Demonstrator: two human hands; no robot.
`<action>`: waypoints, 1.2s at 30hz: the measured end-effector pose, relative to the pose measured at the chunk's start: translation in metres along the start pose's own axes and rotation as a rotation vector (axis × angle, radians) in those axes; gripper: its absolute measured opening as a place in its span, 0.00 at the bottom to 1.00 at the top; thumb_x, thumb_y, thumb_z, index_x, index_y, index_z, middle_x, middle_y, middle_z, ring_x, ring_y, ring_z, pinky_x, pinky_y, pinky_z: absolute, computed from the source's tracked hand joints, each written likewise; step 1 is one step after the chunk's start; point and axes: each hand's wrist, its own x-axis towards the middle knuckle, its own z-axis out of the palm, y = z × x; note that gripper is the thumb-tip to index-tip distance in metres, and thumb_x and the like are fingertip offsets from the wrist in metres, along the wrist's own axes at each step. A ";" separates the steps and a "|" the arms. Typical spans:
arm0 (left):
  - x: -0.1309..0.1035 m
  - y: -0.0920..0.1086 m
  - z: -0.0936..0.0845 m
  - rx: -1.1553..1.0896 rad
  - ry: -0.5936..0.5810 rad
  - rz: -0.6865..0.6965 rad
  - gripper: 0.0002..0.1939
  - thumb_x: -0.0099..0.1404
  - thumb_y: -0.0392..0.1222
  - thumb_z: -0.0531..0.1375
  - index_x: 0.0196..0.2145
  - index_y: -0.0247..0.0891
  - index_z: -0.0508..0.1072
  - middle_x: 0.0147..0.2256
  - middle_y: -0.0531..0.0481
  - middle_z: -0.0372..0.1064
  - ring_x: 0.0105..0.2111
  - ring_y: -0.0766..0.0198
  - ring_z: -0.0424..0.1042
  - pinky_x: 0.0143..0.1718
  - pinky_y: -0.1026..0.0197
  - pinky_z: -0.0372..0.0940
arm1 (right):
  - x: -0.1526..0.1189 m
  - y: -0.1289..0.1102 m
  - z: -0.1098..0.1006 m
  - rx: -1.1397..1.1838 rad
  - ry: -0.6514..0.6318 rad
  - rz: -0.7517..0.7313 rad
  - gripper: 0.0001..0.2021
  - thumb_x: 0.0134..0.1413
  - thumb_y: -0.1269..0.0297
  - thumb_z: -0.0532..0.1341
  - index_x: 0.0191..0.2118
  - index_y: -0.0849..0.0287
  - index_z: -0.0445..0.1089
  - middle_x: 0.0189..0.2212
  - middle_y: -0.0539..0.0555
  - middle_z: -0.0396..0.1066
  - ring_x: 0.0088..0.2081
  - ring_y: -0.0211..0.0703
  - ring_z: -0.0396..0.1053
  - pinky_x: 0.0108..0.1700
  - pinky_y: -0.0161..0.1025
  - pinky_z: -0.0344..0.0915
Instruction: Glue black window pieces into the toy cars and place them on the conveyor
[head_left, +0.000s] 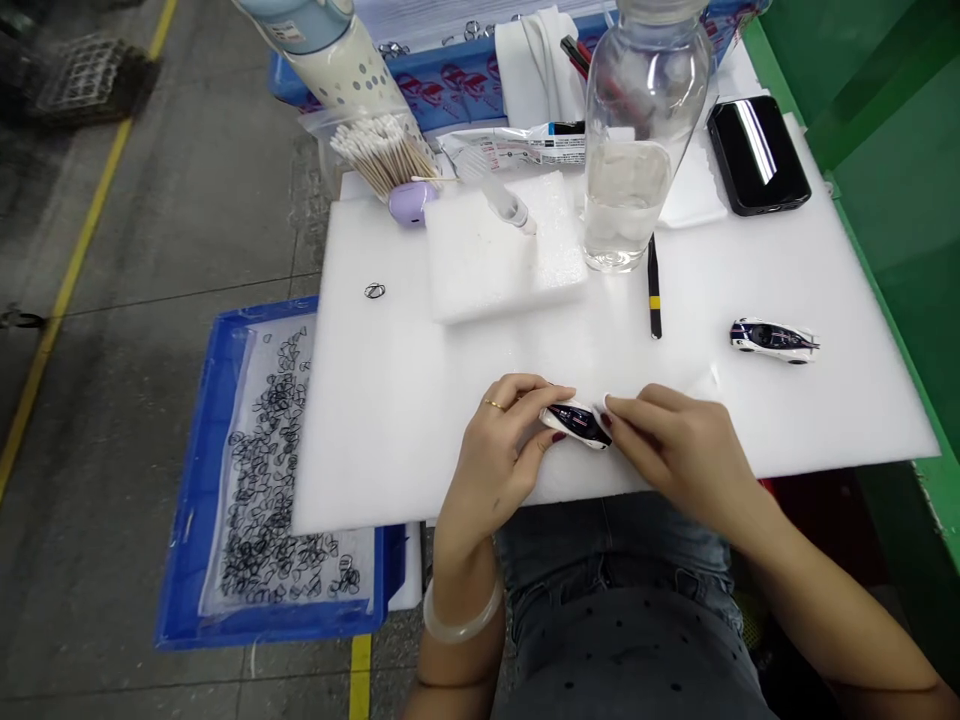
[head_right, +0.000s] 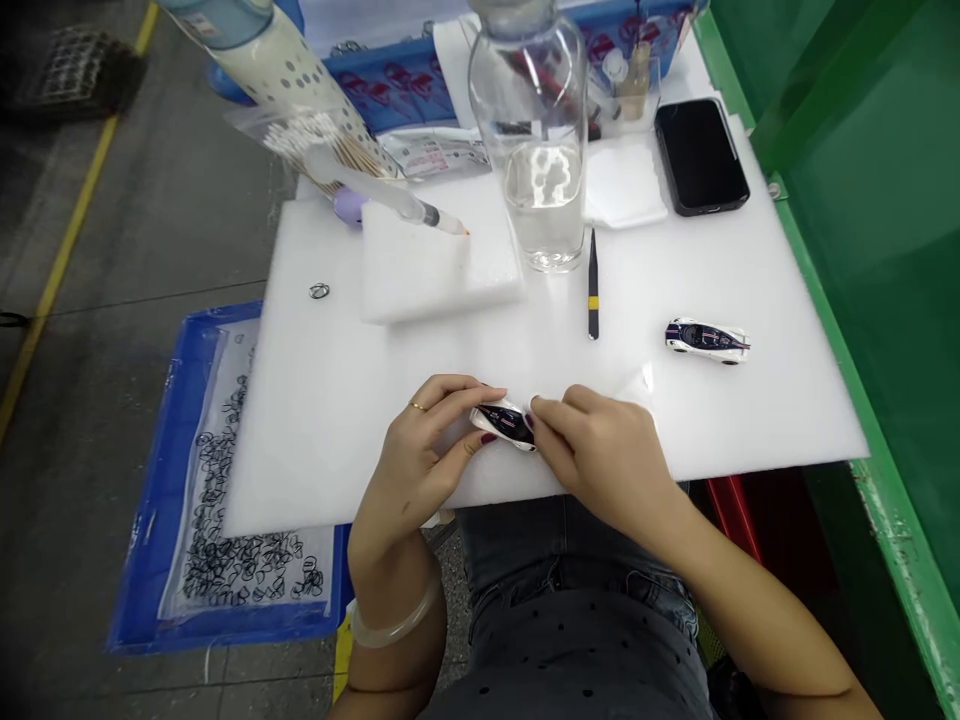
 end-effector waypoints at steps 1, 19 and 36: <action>0.000 0.000 0.000 -0.001 0.001 -0.001 0.17 0.67 0.29 0.58 0.51 0.42 0.73 0.47 0.48 0.67 0.48 0.57 0.69 0.50 0.54 0.67 | 0.007 0.003 -0.006 -0.006 -0.011 0.011 0.13 0.67 0.65 0.55 0.42 0.61 0.77 0.25 0.52 0.69 0.23 0.36 0.65 0.24 0.35 0.56; -0.018 -0.010 0.000 -0.218 0.169 0.050 0.05 0.66 0.35 0.62 0.37 0.44 0.74 0.45 0.51 0.69 0.49 0.60 0.70 0.51 0.56 0.66 | -0.022 0.039 -0.034 -0.005 0.351 0.199 0.25 0.58 0.63 0.63 0.61 0.57 0.64 0.46 0.60 0.75 0.42 0.48 0.73 0.46 0.46 0.68; -0.013 -0.005 0.000 -0.157 0.067 0.118 0.05 0.67 0.37 0.60 0.32 0.41 0.72 0.37 0.49 0.74 0.40 0.58 0.75 0.42 0.54 0.71 | -0.034 0.118 -0.069 -0.146 0.154 0.300 0.33 0.58 0.61 0.62 0.67 0.56 0.55 0.50 0.61 0.74 0.47 0.54 0.73 0.42 0.46 0.70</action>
